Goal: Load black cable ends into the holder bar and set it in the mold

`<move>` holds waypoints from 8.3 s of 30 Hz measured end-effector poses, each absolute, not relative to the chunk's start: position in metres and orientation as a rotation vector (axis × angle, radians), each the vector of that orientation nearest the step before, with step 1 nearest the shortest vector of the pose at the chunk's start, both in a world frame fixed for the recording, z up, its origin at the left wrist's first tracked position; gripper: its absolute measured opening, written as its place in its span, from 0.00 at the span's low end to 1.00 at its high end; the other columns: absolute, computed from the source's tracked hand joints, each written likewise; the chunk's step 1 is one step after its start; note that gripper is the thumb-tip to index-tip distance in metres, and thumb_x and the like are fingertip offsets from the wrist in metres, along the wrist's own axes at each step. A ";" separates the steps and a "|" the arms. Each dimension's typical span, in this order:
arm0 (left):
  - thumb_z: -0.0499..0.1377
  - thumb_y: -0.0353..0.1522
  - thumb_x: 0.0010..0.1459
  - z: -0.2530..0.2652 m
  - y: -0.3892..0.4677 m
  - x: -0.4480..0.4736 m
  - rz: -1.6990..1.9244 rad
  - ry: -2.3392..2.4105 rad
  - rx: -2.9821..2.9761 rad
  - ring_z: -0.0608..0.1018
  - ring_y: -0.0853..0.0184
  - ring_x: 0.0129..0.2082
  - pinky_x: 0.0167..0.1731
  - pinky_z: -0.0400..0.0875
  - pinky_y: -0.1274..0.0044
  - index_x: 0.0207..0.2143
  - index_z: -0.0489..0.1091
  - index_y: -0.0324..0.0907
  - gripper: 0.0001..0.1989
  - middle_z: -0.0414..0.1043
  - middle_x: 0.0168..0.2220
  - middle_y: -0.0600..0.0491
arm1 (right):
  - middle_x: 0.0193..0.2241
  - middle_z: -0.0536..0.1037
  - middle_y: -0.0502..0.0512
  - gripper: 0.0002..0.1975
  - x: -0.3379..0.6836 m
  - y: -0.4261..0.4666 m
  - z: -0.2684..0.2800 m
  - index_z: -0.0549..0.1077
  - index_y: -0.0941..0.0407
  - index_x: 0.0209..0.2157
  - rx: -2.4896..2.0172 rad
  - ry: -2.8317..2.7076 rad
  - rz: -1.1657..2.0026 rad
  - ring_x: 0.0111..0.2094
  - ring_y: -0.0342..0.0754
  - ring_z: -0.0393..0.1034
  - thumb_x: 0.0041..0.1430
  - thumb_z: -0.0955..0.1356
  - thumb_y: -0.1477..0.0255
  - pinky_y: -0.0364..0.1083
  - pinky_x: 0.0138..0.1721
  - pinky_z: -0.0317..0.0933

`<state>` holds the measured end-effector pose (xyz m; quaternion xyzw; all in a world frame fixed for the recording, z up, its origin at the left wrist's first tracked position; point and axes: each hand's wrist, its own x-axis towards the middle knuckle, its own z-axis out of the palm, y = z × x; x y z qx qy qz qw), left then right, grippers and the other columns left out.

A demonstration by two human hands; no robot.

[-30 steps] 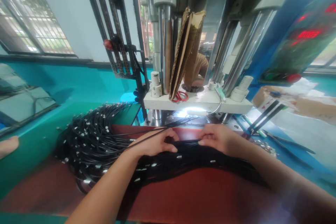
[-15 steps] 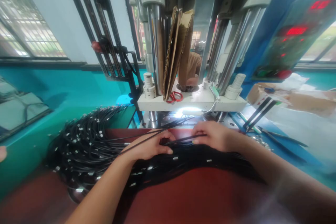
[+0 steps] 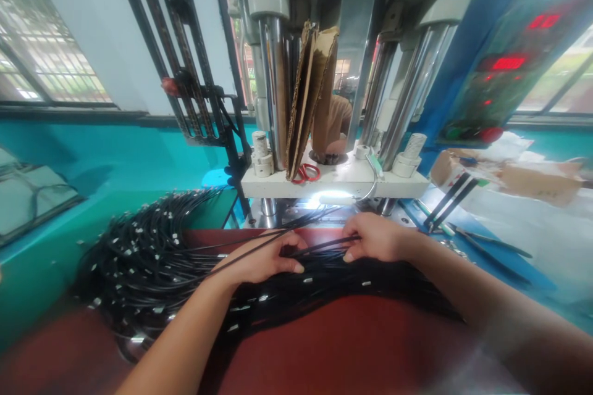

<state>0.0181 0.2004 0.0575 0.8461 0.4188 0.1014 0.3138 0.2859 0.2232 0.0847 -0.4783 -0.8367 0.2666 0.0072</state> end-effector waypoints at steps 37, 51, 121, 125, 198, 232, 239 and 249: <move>0.52 0.47 0.58 0.064 0.197 0.024 0.271 1.092 2.257 0.71 0.66 0.38 0.36 0.61 0.77 0.38 0.69 0.46 0.16 0.71 0.38 0.57 | 0.30 0.79 0.54 0.10 0.280 0.214 0.102 0.78 0.57 0.31 -1.289 -2.487 0.606 0.33 0.49 0.70 0.56 0.66 0.68 0.44 0.36 0.59; 0.50 0.46 0.59 0.066 0.195 0.023 0.296 1.088 2.250 0.70 0.66 0.36 0.35 0.60 0.78 0.38 0.68 0.46 0.16 0.70 0.37 0.57 | 0.28 0.76 0.54 0.07 0.278 0.220 0.093 0.73 0.58 0.29 -1.425 -2.661 0.709 0.30 0.49 0.68 0.53 0.68 0.68 0.43 0.29 0.57; 0.51 0.46 0.58 0.056 0.190 0.032 0.536 1.154 2.172 0.71 0.63 0.39 0.39 0.62 0.76 0.41 0.71 0.45 0.19 0.72 0.40 0.53 | 0.37 0.77 0.57 0.10 0.286 0.193 0.119 0.70 0.55 0.41 -1.346 -2.827 0.215 0.37 0.53 0.71 0.57 0.64 0.69 0.46 0.33 0.58; 0.53 0.48 0.56 0.057 0.191 0.029 0.537 1.149 1.998 0.71 0.63 0.37 0.37 0.63 0.76 0.39 0.72 0.43 0.20 0.72 0.37 0.54 | 0.43 0.74 0.59 0.14 0.321 0.181 0.112 0.67 0.55 0.45 -1.464 -2.797 -0.142 0.39 0.54 0.71 0.55 0.63 0.76 0.46 0.34 0.58; 0.60 0.36 0.56 0.035 0.092 0.150 0.949 0.756 0.450 0.54 0.81 0.15 0.14 0.41 0.85 0.43 0.69 0.36 0.15 0.58 0.21 0.58 | 0.12 0.57 0.42 0.15 0.362 0.145 0.075 0.69 0.57 0.45 -1.521 -1.856 1.314 0.12 0.40 0.50 0.60 0.57 0.69 0.40 0.14 0.43; 0.57 0.41 0.55 0.021 0.086 0.169 0.567 1.084 1.083 0.54 0.79 0.10 0.10 0.46 0.83 0.27 0.69 0.38 0.14 0.59 0.17 0.59 | 0.22 0.64 0.45 0.20 0.306 0.075 0.000 0.64 0.53 0.53 -1.183 -0.981 1.324 0.17 0.37 0.54 0.64 0.61 0.59 0.37 0.14 0.50; 0.57 0.41 0.55 0.021 0.086 0.168 0.578 1.073 1.080 0.54 0.79 0.10 0.10 0.48 0.83 0.28 0.69 0.38 0.14 0.59 0.17 0.59 | 0.21 0.64 0.45 0.20 0.305 0.075 0.001 0.64 0.53 0.54 -1.204 -1.055 1.279 0.18 0.37 0.55 0.64 0.60 0.59 0.38 0.17 0.51; 0.59 0.39 0.54 0.020 0.088 0.164 0.611 0.950 1.033 0.60 0.78 0.13 0.12 0.55 0.83 0.28 0.69 0.37 0.13 0.63 0.22 0.56 | 0.21 0.64 0.45 0.18 0.304 0.072 0.000 0.65 0.52 0.53 -1.257 -1.160 1.203 0.19 0.38 0.55 0.65 0.60 0.60 0.38 0.19 0.54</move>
